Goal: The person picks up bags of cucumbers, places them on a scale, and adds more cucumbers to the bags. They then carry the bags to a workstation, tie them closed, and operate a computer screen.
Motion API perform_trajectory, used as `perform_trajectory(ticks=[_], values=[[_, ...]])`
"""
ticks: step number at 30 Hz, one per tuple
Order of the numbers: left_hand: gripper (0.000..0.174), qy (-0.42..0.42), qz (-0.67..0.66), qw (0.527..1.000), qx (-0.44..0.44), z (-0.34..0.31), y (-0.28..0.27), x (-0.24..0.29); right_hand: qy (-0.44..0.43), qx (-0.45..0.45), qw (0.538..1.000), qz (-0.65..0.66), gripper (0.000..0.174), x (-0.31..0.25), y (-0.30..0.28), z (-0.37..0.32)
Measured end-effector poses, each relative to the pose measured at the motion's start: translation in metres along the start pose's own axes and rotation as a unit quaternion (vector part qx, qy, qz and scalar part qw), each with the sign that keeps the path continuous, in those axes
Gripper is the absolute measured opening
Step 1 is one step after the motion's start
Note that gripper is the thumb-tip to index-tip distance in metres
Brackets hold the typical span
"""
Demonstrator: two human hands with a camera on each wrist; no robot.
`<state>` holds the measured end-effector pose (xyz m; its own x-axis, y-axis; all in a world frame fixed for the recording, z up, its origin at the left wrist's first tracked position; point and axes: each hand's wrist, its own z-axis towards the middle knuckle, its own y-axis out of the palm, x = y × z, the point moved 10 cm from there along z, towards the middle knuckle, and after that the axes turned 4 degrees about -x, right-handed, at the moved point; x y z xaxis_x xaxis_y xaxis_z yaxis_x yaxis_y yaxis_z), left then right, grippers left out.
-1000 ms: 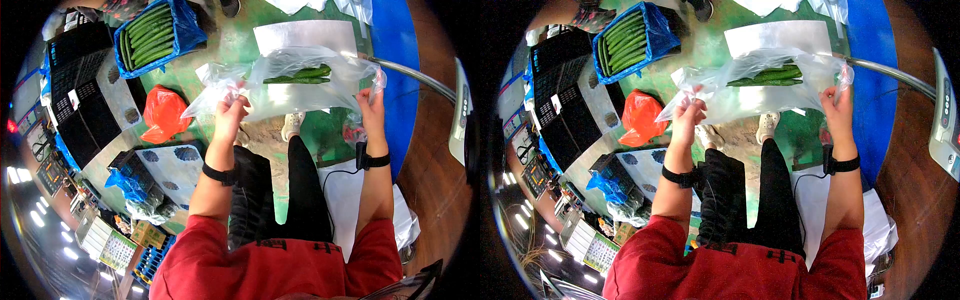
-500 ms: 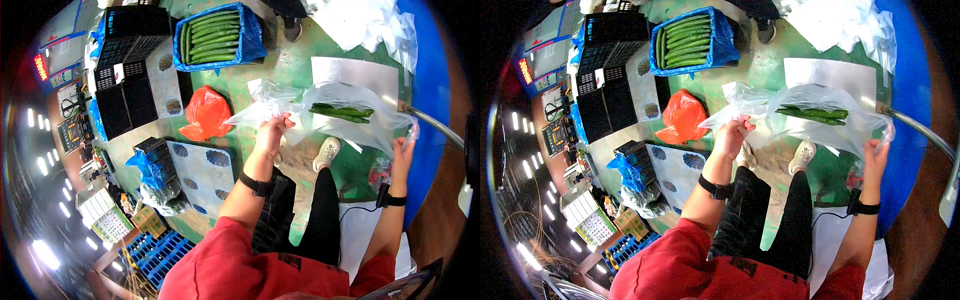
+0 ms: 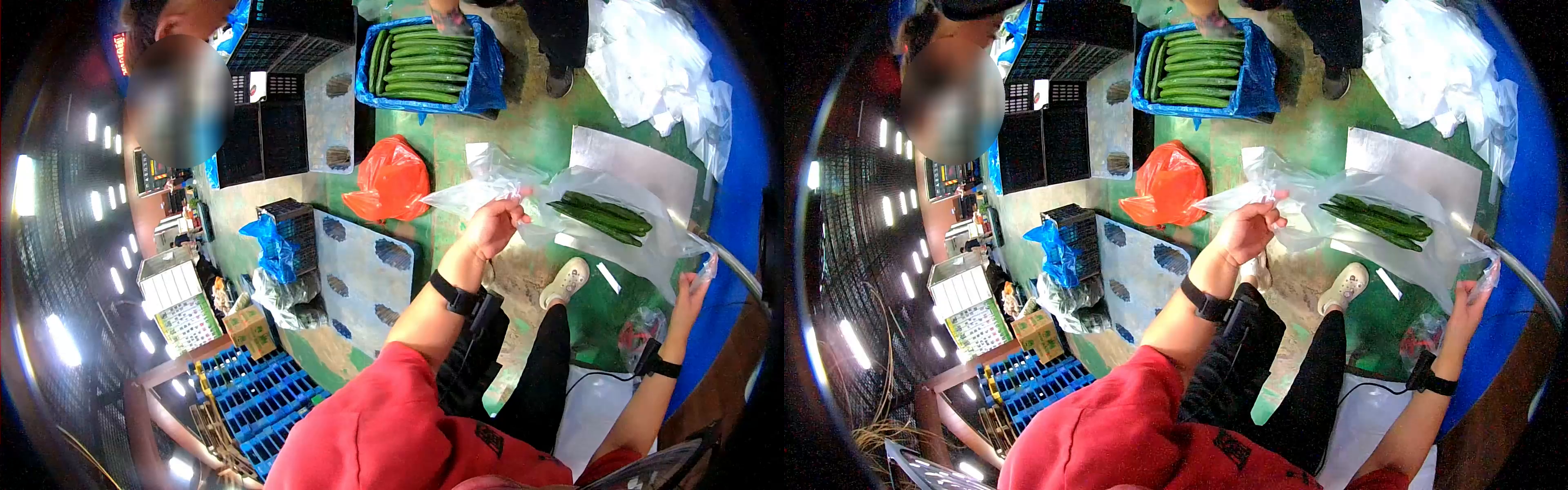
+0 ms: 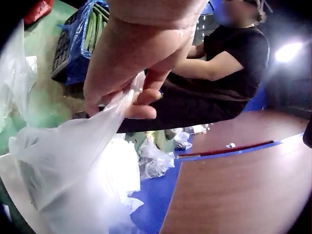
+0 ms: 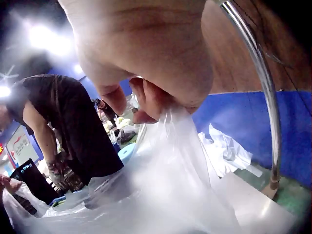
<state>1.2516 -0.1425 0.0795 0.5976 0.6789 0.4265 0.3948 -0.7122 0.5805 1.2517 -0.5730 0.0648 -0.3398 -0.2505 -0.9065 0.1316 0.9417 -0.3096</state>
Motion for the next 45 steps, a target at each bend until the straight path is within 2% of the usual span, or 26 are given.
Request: perform_trajectory(ticks=[1,3,5,9,11,12,13,17,18,19,21,22,24,25,26,27,28,31,33,39,45], values=[[0.021,0.017,-0.028,0.999,-0.018,0.002,0.003,0.000,0.002,0.001,1.000,0.000,0.049,0.001,0.000,0.000],[0.022,0.023,-0.059,0.997,-0.036,0.004,0.006,-0.002,0.008,0.003,1.000,-0.014,0.062,-0.005,-0.001,0.000],[0.027,-0.046,0.081,0.995,-0.040,0.004,0.004,-0.013,0.012,0.014,1.000,-0.001,0.062,-0.003,-0.007,0.004],[0.027,-0.103,0.097,0.990,0.001,-0.008,0.000,-0.012,0.035,0.028,0.998,0.032,0.062,0.011,-0.016,0.004],[0.023,-0.085,0.074,0.993,-0.033,-0.004,-0.006,-0.013,0.022,0.026,0.999,0.008,0.058,0.027,-0.019,0.005],[0.021,-0.025,0.066,0.997,-0.027,-0.002,-0.007,-0.003,0.010,0.025,1.000,-0.015,0.054,0.030,-0.022,0.005],[0.020,0.033,0.055,0.998,-0.022,-0.001,-0.008,0.005,0.012,0.029,0.999,-0.023,0.054,0.018,-0.020,0.002],[0.010,0.080,0.036,0.996,0.002,0.006,-0.017,0.003,-0.001,0.001,0.999,-0.052,0.059,-0.020,-0.001,-0.004],[0.031,0.077,0.025,0.997,0.014,0.006,-0.013,0.001,-0.005,0.004,0.999,-0.049,0.060,-0.023,0.000,-0.003],[0.052,0.079,0.009,0.997,-0.011,0.009,-0.007,-0.002,-0.004,0.007,0.998,-0.054,0.060,-0.026,0.001,-0.003],[0.066,0.067,0.010,0.997,-0.033,0.010,0.002,-0.005,0.010,-0.001,0.999,-0.030,0.060,-0.028,0.003,-0.001],[0.066,0.064,0.008,0.997,-0.034,0.010,0.003,-0.006,0.016,-0.009,1.000,-0.024,0.060,-0.022,0.002,0.000],[0.008,0.066,0.019,0.997,-0.020,0.011,0.002,-0.005,0.038,-0.010,0.999,-0.033,0.061,-0.014,0.001,0.003],[0.007,0.077,0.021,0.996,-0.029,0.014,0.000,-0.004,0.059,-0.012,0.997,-0.040,0.062,-0.008,0.000,0.003],[0.007,0.072,0.046,0.996,-0.028,0.017,-0.005,-0.005,0.020,-0.008,1.000,-0.005,0.065,-0.016,0.002,0.005],[0.007,0.064,0.068,0.995,-0.028,0.018,-0.008,-0.005,0.024,-0.020,0.999,0.029,0.066,-0.025,0.006,0.005],[0.015,0.073,0.067,0.995,-0.026,0.021,-0.011,-0.003,0.000,-0.013,0.999,-0.031,0.067,-0.018,0.000,0.009],[0.050,0.086,0.076,0.993,-0.023,0.016,0.010,0.005,-0.004,-0.033,0.999,-0.023,0.071,-0.026,0.002,0.015],[0.068,0.050,0.088,0.995,-0.006,0.021,0.002,0.002,0.017,-0.035,0.998,-0.049,0.074,-0.035,0.004,0.017],[0.072,0.037,0.092,0.995,-0.029,0.029,0.002,0.000,0.032,-0.023,0.994,-0.106,0.079,-0.042,0.003,0.023],[0.077,0.037,0.089,0.995,-0.025,0.033,-0.003,-0.001,0.058,-0.025,0.994,-0.086,0.078,-0.044,0.009,0.021]])
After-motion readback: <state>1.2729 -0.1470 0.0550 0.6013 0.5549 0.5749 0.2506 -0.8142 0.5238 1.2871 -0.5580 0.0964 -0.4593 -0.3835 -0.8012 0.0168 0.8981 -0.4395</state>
